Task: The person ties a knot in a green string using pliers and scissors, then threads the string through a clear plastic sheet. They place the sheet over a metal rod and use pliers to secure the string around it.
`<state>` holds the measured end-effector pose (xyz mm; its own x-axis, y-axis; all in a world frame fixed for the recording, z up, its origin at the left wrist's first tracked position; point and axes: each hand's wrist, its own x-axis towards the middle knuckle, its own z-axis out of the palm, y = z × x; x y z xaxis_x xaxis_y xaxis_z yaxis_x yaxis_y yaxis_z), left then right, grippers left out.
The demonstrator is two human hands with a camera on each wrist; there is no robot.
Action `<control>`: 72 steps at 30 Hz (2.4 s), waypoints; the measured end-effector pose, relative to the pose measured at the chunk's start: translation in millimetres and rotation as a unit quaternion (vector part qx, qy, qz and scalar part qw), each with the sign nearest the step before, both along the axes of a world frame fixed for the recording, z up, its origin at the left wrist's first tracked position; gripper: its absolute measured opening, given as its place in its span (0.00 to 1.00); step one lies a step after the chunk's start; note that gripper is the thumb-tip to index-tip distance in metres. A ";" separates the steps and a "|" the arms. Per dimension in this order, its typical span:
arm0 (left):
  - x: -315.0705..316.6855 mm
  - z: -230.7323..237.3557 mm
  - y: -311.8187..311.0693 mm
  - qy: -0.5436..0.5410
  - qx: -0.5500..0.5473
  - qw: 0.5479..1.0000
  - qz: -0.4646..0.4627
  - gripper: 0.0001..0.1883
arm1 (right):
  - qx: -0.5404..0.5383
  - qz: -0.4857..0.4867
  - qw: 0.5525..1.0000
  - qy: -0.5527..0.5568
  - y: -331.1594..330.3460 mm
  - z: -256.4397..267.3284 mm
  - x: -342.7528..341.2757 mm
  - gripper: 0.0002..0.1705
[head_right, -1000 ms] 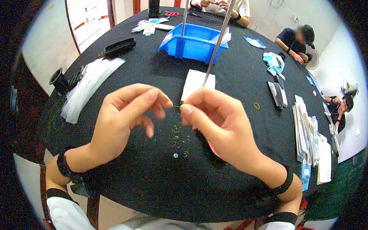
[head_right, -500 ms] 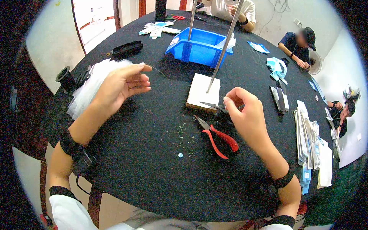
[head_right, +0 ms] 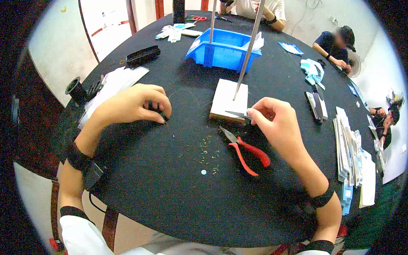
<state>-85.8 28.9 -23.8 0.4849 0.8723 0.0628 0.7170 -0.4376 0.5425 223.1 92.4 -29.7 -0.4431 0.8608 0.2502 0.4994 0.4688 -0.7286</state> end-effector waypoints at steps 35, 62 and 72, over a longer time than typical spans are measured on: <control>89.1 1.3 -48.8 -0.440 -0.173 0.880 0.038 0.05 | -0.380 0.196 0.879 0.213 -70.4 16.9 -21.5 0.09; 90.8 0.5 -49.2 -0.518 -0.244 0.819 0.020 0.08 | -0.148 0.149 0.959 0.191 -81.4 18.1 -26.6 0.04; 90.2 0.0 -50.5 -0.510 -0.261 0.819 0.038 0.09 | -0.134 0.162 0.950 0.232 -81.1 18.1 -25.1 0.04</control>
<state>4.4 -21.6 -23.8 0.3557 0.9346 0.0103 -0.2119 0.0699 0.9748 198.0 11.3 -11.6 -0.5904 0.7592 0.2740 -0.0436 0.3090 -0.9501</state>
